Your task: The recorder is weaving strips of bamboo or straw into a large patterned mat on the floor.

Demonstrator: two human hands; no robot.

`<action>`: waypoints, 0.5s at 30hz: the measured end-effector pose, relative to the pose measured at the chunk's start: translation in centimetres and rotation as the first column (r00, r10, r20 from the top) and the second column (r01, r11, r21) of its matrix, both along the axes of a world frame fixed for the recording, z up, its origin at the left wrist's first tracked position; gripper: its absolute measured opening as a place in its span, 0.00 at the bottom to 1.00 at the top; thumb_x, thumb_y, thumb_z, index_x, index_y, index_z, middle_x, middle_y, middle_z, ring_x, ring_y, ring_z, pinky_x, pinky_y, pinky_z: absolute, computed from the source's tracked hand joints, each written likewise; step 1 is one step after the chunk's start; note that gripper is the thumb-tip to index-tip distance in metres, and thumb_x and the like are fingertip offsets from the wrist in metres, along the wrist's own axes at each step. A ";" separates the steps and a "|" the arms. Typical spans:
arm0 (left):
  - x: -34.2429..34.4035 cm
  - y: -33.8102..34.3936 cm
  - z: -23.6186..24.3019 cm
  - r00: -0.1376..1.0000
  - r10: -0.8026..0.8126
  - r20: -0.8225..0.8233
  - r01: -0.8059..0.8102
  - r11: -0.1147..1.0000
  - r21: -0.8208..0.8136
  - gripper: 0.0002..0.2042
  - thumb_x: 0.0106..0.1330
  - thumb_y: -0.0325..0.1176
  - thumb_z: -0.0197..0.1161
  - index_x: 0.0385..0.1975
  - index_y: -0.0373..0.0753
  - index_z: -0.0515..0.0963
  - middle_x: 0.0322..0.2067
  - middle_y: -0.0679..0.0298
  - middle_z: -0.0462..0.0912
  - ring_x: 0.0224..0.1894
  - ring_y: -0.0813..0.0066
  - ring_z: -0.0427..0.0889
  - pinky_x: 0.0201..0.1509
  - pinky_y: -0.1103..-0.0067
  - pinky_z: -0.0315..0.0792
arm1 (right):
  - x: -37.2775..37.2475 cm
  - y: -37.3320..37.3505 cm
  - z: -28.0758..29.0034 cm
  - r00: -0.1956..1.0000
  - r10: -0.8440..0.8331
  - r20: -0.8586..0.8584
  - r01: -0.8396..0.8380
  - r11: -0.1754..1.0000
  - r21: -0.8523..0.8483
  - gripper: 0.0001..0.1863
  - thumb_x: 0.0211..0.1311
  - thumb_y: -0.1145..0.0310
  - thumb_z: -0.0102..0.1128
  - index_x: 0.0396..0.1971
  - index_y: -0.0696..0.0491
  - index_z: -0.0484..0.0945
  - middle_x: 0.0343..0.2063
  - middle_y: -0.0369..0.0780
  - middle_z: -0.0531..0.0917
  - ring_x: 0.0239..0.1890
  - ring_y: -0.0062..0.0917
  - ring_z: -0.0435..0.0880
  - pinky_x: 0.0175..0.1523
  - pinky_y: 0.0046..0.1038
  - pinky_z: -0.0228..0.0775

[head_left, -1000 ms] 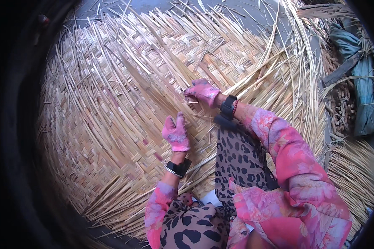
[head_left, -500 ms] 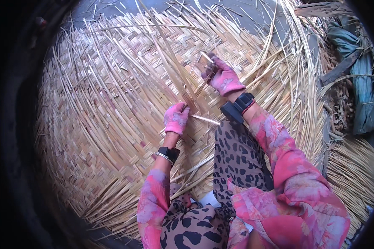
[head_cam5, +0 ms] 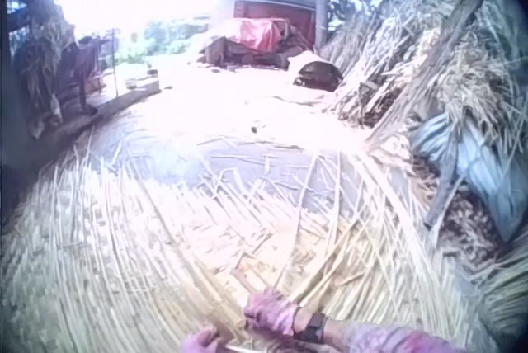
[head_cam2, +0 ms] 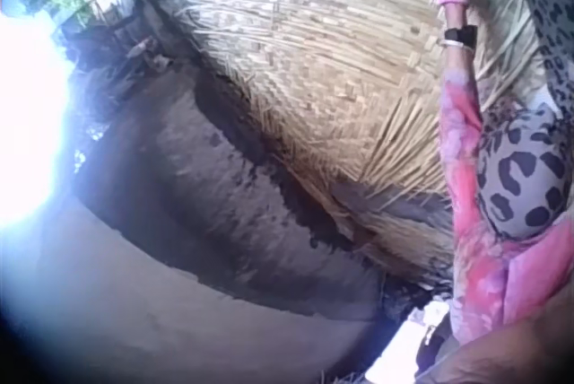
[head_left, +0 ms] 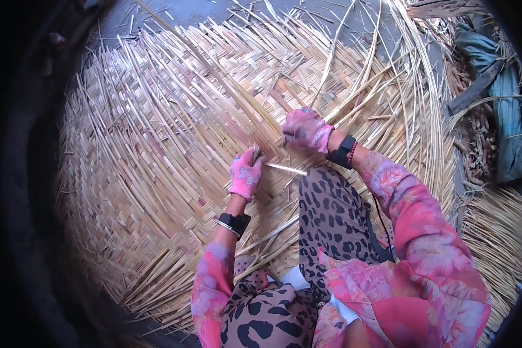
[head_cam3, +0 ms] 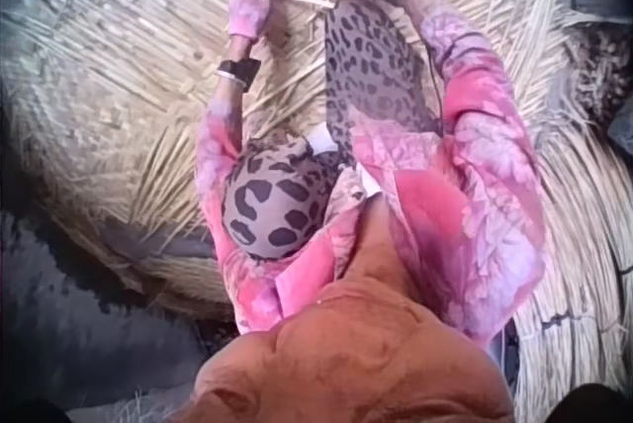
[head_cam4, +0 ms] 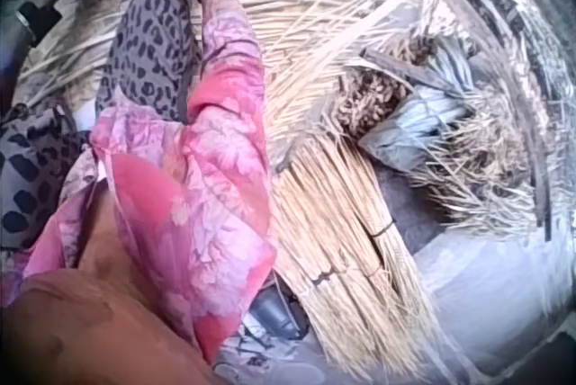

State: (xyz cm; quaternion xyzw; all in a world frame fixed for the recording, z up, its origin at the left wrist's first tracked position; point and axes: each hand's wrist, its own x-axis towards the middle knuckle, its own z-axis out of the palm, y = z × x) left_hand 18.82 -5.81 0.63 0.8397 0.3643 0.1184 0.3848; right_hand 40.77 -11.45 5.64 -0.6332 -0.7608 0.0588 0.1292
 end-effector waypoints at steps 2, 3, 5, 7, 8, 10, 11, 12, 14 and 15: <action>-1.1 -1.0 0.3 0.909 0.256 0.327 -0.207 0.962 -0.178 0.12 0.52 0.30 0.59 0.38 0.40 0.75 0.32 0.56 0.78 0.34 0.55 0.76 0.42 0.66 0.69 | -0.3 0.0 -0.2 0.982 -0.126 -0.142 0.080 0.954 -0.290 0.08 0.42 0.64 0.60 0.19 0.53 0.80 0.19 0.45 0.78 0.26 0.40 0.79 0.32 0.37 0.70; -1.5 -1.5 0.4 0.912 0.254 0.322 -0.203 0.962 -0.184 0.12 0.52 0.30 0.59 0.38 0.40 0.75 0.32 0.56 0.78 0.34 0.55 0.76 0.42 0.66 0.69 | -0.4 -0.1 -0.5 0.981 -0.131 -0.146 0.083 0.951 -0.297 0.08 0.42 0.64 0.60 0.19 0.53 0.80 0.19 0.45 0.78 0.26 0.40 0.79 0.32 0.37 0.70; -1.9 -2.3 0.6 0.987 -0.019 0.158 -0.032 0.949 0.314 0.21 0.49 0.29 0.61 0.47 0.39 0.71 0.39 0.58 0.76 0.40 0.58 0.73 0.46 0.67 0.66 | -0.5 -0.1 -1.2 0.989 -0.123 0.087 0.150 0.863 -0.483 0.09 0.41 0.65 0.60 0.22 0.55 0.80 0.22 0.46 0.80 0.28 0.39 0.81 0.34 0.36 0.72; -2.6 -2.5 0.4 0.996 -0.074 -0.057 0.089 0.943 0.321 0.23 0.52 0.31 0.61 0.51 0.42 0.68 0.42 0.59 0.73 0.46 0.58 0.71 0.51 0.68 0.63 | -1.5 1.5 -0.8 0.992 -0.076 0.103 0.118 0.855 -0.506 0.10 0.40 0.67 0.60 0.23 0.57 0.80 0.23 0.48 0.80 0.29 0.39 0.82 0.34 0.35 0.73; -2.1 -2.5 0.5 0.987 -0.081 -0.140 0.125 0.932 0.339 0.24 0.52 0.32 0.61 0.52 0.42 0.67 0.43 0.60 0.73 0.46 0.58 0.70 0.51 0.67 0.62 | -1.4 2.2 -0.7 0.988 -0.024 0.150 0.099 0.851 -0.516 0.09 0.40 0.68 0.60 0.23 0.57 0.80 0.23 0.48 0.80 0.28 0.39 0.82 0.33 0.35 0.73; -2.2 -2.4 0.4 0.962 -0.115 -0.249 0.200 0.914 0.353 0.25 0.51 0.33 0.60 0.52 0.42 0.66 0.43 0.60 0.71 0.46 0.58 0.69 0.51 0.66 0.61 | -1.9 2.0 -0.2 0.978 0.081 0.192 0.014 0.894 -0.449 0.08 0.38 0.71 0.58 0.21 0.57 0.80 0.21 0.48 0.80 0.28 0.40 0.81 0.32 0.35 0.72; -2.4 -2.8 0.3 0.959 -0.122 -0.257 0.210 0.914 0.348 0.25 0.51 0.33 0.60 0.52 0.42 0.66 0.43 0.60 0.71 0.46 0.58 0.69 0.51 0.66 0.61 | -2.2 1.5 0.1 0.980 0.074 0.183 0.017 0.892 -0.452 0.08 0.38 0.71 0.58 0.21 0.57 0.80 0.21 0.48 0.80 0.28 0.40 0.81 0.32 0.35 0.72; -2.6 -3.2 0.1 0.961 -0.143 -0.238 0.225 0.903 0.367 0.25 0.50 0.33 0.61 0.52 0.42 0.66 0.43 0.60 0.71 0.46 0.58 0.69 0.51 0.66 0.62 | -2.5 1.1 0.5 0.981 0.111 0.156 -0.028 0.891 -0.454 0.08 0.38 0.71 0.58 0.21 0.57 0.79 0.21 0.48 0.80 0.28 0.40 0.81 0.31 0.35 0.72; -3.0 -3.4 -0.3 0.969 -0.184 -0.165 0.232 0.908 0.350 0.25 0.49 0.32 0.61 0.50 0.41 0.68 0.42 0.59 0.71 0.47 0.57 0.68 0.50 0.67 0.63 | -2.4 0.6 -0.2 0.973 0.160 0.167 -0.061 0.874 -0.482 0.09 0.39 0.69 0.57 0.23 0.57 0.79 0.22 0.48 0.80 0.28 0.40 0.81 0.32 0.36 0.72; -3.1 -4.2 -0.2 0.966 -0.202 -0.164 0.247 0.908 0.339 0.25 0.49 0.32 0.61 0.50 0.41 0.68 0.42 0.59 0.71 0.47 0.57 0.68 0.50 0.67 0.63 | -1.4 -0.2 -0.1 0.993 0.078 0.091 -0.030 0.896 -0.444 0.10 0.40 0.67 0.58 0.24 0.56 0.79 0.23 0.48 0.80 0.29 0.40 0.81 0.33 0.36 0.72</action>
